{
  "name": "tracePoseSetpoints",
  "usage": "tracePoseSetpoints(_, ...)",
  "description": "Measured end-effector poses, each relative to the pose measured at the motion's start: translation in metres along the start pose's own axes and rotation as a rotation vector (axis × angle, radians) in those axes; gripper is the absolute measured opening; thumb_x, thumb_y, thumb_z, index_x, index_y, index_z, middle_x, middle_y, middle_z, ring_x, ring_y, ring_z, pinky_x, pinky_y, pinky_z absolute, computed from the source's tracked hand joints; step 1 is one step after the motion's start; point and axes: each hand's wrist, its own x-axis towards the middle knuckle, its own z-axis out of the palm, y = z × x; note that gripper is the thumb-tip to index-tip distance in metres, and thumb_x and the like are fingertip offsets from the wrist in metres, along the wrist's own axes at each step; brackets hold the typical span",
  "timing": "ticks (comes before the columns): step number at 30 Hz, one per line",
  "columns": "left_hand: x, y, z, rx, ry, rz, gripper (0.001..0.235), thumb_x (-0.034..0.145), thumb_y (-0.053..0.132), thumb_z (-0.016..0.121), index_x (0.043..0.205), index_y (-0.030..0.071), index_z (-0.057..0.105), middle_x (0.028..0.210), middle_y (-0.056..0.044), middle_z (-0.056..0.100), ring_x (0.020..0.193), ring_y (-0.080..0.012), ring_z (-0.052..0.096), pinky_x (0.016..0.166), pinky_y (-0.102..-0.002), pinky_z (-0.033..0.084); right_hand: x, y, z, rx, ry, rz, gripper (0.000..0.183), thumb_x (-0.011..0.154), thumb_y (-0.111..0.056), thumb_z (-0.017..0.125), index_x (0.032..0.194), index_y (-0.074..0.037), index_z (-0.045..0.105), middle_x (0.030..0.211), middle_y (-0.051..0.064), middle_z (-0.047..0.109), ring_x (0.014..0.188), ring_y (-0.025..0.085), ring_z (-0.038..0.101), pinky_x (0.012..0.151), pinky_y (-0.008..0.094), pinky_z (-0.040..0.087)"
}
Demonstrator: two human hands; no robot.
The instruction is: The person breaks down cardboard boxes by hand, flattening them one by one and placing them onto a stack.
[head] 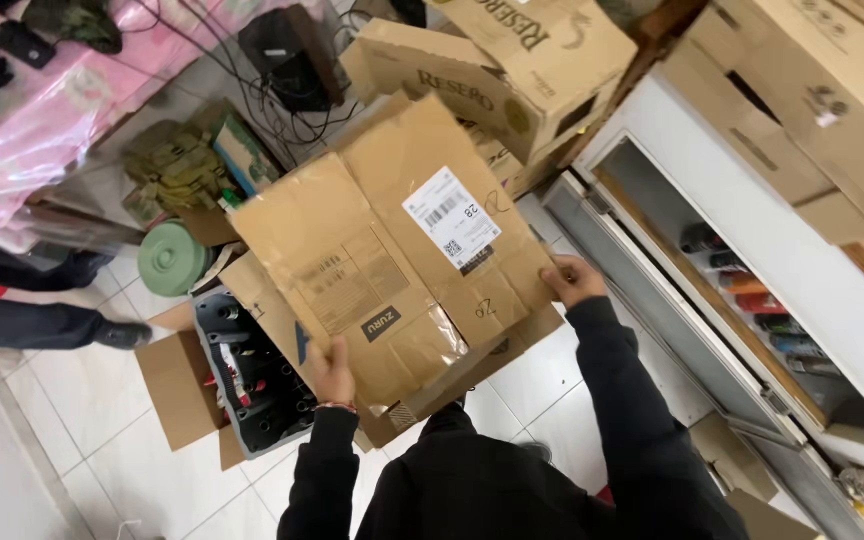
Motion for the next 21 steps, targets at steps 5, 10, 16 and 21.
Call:
tracePoseSetpoints(5, 0.006, 0.0, 0.0, 0.516, 0.19, 0.467, 0.114, 0.102, 0.061, 0.095, 0.194, 0.009, 0.051, 0.171, -0.031, 0.068, 0.158, -0.0546, 0.071, 0.135, -0.068, 0.057, 0.05, 0.053, 0.023, -0.21, 0.017, 0.053, 0.05, 0.115, -0.037, 0.101, 0.161, -0.027, 0.087, 0.137, 0.018, 0.094, 0.129, 0.042, 0.089, 0.103, 0.059, 0.079)
tracePoseSetpoints(10, -0.026, 0.103, 0.062, 0.57, -0.034, 0.789, 0.092, 0.119, 0.054, 0.079, 0.197, 0.013, 0.052, 0.194, -0.032, 0.046, 0.183, -0.0625, 0.041, 0.144, -0.076, 0.04, 0.023, 0.054, 0.019, -0.238, 0.058, 0.114, 0.062, 0.106, -0.037, 0.109, 0.163, -0.028, 0.084, 0.144, 0.016, 0.093, 0.134, 0.041, 0.089, 0.113, 0.058, 0.077)
tracePoseSetpoints(16, 0.013, 0.105, 0.133, 1.062, -0.433, 0.6, 0.104, 0.102, 0.068, 0.086, 0.192, 0.032, 0.05, 0.2, -0.02, 0.045, 0.189, -0.0536, 0.039, 0.149, -0.079, 0.037, -0.003, 0.103, -0.043, 0.209, -0.034, 0.008, 0.081, 0.104, -0.009, 0.108, 0.174, -0.006, 0.067, 0.16, 0.038, 0.078, 0.142, 0.054, 0.083, 0.117, 0.063, 0.073)
tracePoseSetpoints(21, -0.001, 0.152, 0.177, 1.321, -0.484, 0.36, 0.115, 0.099, 0.103, 0.061, 0.194, 0.041, 0.04, 0.21, -0.022, 0.033, 0.197, -0.0514, 0.02, 0.158, -0.073, 0.014, -0.074, 0.068, -0.143, 0.321, -0.141, 0.06, 0.06, 0.11, -0.013, 0.102, 0.167, -0.014, 0.083, 0.142, 0.019, 0.093, 0.118, 0.026, 0.091, 0.103, 0.041, 0.078)
